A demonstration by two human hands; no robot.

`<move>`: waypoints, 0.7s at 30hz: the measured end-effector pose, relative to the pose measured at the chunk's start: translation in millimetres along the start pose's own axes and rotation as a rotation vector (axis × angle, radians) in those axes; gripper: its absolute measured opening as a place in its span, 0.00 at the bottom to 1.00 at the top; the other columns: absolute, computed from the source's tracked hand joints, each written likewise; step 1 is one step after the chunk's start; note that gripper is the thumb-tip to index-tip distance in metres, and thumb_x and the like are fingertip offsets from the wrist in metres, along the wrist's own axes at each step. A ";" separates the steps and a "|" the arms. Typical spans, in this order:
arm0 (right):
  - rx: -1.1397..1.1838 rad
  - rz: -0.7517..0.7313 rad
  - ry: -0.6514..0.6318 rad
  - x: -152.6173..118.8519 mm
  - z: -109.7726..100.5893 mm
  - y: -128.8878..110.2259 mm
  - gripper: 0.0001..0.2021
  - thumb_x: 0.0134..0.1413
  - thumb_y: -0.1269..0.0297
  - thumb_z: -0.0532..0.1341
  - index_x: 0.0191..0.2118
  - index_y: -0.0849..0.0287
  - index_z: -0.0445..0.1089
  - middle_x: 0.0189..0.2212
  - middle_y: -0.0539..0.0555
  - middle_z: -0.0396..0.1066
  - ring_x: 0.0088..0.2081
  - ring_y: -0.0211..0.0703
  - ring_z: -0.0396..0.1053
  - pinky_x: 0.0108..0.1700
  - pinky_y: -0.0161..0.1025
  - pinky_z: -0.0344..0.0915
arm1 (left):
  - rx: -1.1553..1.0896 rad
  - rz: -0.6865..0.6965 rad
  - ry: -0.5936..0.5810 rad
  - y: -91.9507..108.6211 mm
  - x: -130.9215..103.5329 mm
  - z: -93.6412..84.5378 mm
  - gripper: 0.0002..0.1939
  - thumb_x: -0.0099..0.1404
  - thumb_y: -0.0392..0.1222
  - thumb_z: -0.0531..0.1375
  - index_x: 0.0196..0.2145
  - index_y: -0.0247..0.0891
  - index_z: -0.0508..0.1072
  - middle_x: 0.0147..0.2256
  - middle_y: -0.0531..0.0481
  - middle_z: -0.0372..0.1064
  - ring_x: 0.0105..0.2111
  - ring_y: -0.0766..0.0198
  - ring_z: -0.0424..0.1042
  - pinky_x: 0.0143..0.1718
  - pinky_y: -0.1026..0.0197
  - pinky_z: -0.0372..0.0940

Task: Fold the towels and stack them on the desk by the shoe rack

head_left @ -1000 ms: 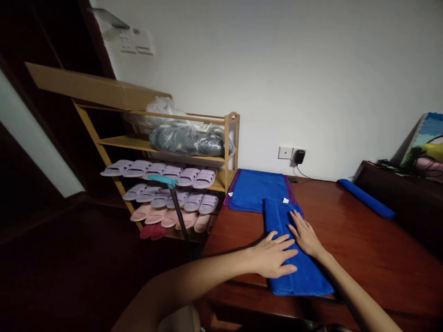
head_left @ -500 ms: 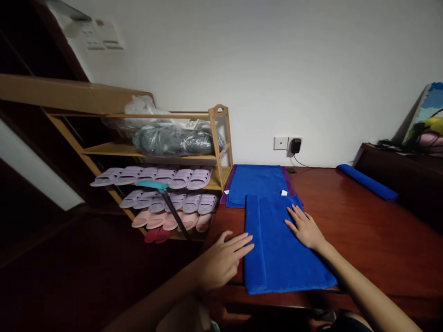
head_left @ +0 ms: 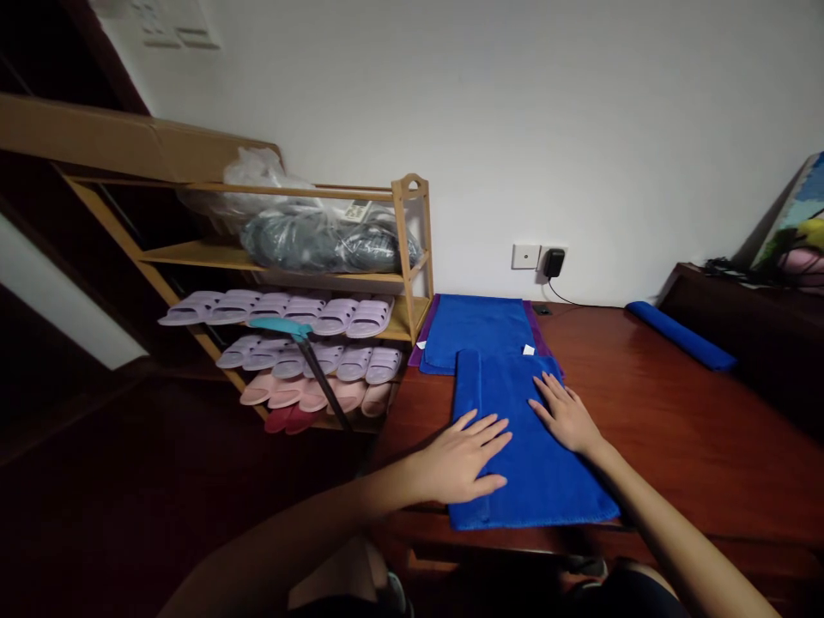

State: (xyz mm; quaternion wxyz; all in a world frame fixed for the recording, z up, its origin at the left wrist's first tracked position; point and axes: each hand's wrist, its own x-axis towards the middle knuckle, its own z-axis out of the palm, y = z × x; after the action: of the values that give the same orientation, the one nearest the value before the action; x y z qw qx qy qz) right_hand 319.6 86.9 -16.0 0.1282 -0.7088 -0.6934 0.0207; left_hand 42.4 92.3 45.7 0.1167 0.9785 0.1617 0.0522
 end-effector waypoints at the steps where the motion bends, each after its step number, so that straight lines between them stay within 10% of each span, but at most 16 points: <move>1: 0.004 0.001 -0.002 -0.2 -0.7 -0.4 0.35 0.62 0.40 0.38 0.66 0.57 0.49 0.67 0.54 0.42 0.68 0.43 0.38 0.66 0.49 0.42 | 0.008 -0.018 -0.004 -3.4 -9.3 -1.9 0.31 0.69 0.55 0.51 0.65 0.42 0.52 0.65 0.45 0.46 0.65 0.53 0.43 0.64 0.47 0.39; 11: 0.077 0.007 0.050 -1.0 0.4 -0.2 0.35 0.61 0.41 0.41 0.67 0.57 0.47 0.66 0.55 0.44 0.67 0.44 0.40 0.65 0.48 0.44 | -0.086 -0.238 -0.024 -29.8 -97.0 -25.4 0.26 0.70 0.42 0.50 0.64 0.50 0.53 0.66 0.51 0.45 0.64 0.54 0.47 0.62 0.47 0.47; 17: 0.049 0.245 0.187 -4.6 -7.8 1.0 0.30 0.62 0.44 0.44 0.63 0.56 0.52 0.63 0.58 0.52 0.62 0.49 0.51 0.60 0.50 0.50 | -0.135 -0.442 0.424 -53.1 -66.0 -23.5 0.16 0.70 0.44 0.49 0.51 0.40 0.69 0.51 0.47 0.69 0.52 0.59 0.67 0.55 0.57 0.60; 21: -0.014 0.468 0.141 0.9 -18.2 6.4 0.27 0.61 0.45 0.45 0.52 0.62 0.64 0.51 0.63 0.65 0.53 0.56 0.60 0.52 0.53 0.55 | 0.143 -0.541 0.401 -53.6 -29.9 -25.1 0.21 0.70 0.47 0.50 0.57 0.36 0.63 0.50 0.40 0.67 0.51 0.52 0.67 0.52 0.53 0.61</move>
State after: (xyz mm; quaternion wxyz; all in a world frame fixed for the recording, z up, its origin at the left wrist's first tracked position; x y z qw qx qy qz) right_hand 329.6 85.0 0.3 0.1631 -0.8505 -0.5000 -0.0046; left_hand -5.6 137.2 54.9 0.0234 0.8761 0.4384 0.1992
